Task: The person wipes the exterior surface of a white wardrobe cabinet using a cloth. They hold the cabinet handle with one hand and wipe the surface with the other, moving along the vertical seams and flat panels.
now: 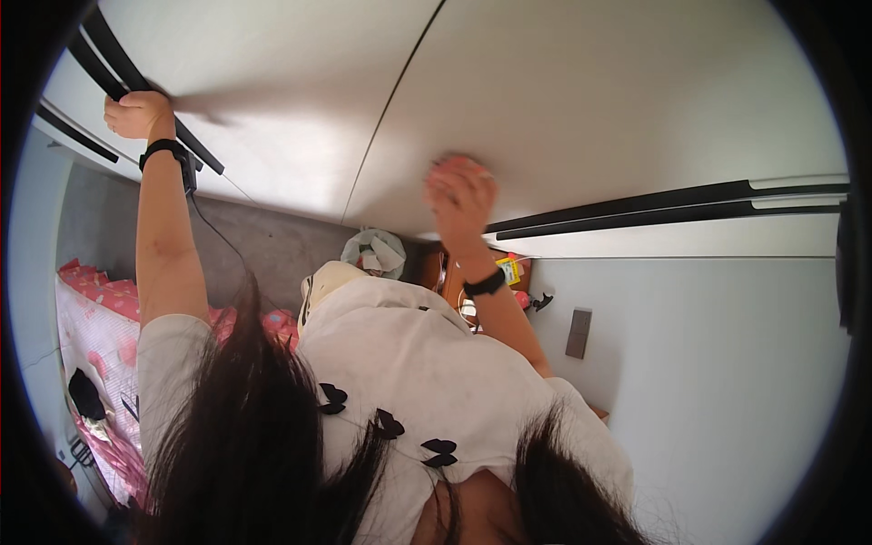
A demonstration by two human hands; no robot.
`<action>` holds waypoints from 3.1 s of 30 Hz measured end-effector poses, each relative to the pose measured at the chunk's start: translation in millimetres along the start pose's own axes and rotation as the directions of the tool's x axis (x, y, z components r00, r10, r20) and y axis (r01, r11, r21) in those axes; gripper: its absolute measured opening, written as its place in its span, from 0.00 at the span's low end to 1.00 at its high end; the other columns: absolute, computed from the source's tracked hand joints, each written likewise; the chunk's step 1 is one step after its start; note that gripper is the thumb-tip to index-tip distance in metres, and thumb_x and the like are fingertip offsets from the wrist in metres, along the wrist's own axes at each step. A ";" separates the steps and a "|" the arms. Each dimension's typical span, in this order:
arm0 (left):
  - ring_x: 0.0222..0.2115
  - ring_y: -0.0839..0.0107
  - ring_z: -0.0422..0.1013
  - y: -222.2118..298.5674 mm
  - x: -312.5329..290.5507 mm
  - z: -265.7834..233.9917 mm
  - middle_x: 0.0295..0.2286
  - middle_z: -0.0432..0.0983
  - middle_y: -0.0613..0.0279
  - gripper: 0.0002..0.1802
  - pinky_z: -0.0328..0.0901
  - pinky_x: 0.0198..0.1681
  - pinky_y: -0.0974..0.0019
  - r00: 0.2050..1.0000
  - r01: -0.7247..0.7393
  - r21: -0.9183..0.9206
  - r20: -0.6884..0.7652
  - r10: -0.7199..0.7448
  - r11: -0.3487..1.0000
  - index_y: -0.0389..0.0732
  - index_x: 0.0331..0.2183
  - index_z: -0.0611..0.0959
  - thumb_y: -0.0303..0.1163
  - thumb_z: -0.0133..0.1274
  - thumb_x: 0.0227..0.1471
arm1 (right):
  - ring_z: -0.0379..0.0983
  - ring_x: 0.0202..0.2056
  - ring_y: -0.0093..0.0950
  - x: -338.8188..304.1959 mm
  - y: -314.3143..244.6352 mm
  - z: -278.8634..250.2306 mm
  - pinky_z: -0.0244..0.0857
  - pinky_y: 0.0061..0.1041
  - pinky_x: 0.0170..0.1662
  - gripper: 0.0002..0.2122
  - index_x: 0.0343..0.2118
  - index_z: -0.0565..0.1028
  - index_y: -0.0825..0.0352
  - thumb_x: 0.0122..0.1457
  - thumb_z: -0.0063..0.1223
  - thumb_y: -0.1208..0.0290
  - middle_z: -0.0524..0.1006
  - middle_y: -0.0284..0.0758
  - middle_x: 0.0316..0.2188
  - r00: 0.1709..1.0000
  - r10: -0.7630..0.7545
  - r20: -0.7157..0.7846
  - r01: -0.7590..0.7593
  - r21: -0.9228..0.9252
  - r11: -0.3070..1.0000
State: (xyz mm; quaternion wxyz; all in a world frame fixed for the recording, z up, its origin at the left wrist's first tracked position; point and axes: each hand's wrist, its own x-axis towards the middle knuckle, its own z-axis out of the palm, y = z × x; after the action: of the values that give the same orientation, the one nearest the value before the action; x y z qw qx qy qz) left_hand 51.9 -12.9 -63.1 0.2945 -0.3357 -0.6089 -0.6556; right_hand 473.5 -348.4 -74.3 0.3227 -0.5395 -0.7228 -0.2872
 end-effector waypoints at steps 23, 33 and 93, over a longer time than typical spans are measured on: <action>0.36 0.43 0.66 2.1 -4.4 -5.6 0.36 0.72 0.44 0.28 0.59 0.40 0.44 0.999 0.039 -0.041 0.007 -0.039 0.998 0.33 0.38 0.76 0.46 0.29 0.56 | 0.63 0.46 0.38 -106.7 74.7 -65.2 0.56 0.40 0.51 0.10 0.25 0.78 0.57 0.38 0.55 0.79 0.71 0.32 0.37 0.895 0.446 0.012 -0.414 -0.351 0.840; 0.40 0.41 0.67 -6.7 -4.3 0.2 0.40 0.72 0.40 0.31 0.61 0.45 0.43 0.998 -0.010 -0.056 0.061 0.013 0.998 0.30 0.43 0.74 0.47 0.27 0.61 | 0.65 0.45 0.38 -88.9 70.9 -78.1 0.58 0.39 0.49 0.07 0.24 0.77 0.60 0.39 0.53 0.79 0.72 0.33 0.35 0.837 0.531 -0.129 -0.545 -0.262 0.796; 0.36 0.41 0.72 52.2 65.8 -3.6 0.36 0.76 0.38 0.26 0.67 0.39 0.46 0.831 0.526 0.083 0.162 -0.532 0.846 0.31 0.35 0.81 0.39 0.31 0.58 | 0.70 0.45 0.29 31.0 176.7 -239.3 0.61 0.30 0.42 0.18 0.39 0.77 0.62 0.40 0.56 0.76 0.76 0.32 0.40 0.928 0.029 -0.371 -0.259 -0.587 0.767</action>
State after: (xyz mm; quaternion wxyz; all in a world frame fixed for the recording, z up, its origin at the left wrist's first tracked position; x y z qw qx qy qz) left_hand 53.6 -19.4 20.7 0.0515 -0.2064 -0.7131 -0.6680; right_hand 674.9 -467.9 111.6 0.2661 -0.6122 -0.4746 -0.5737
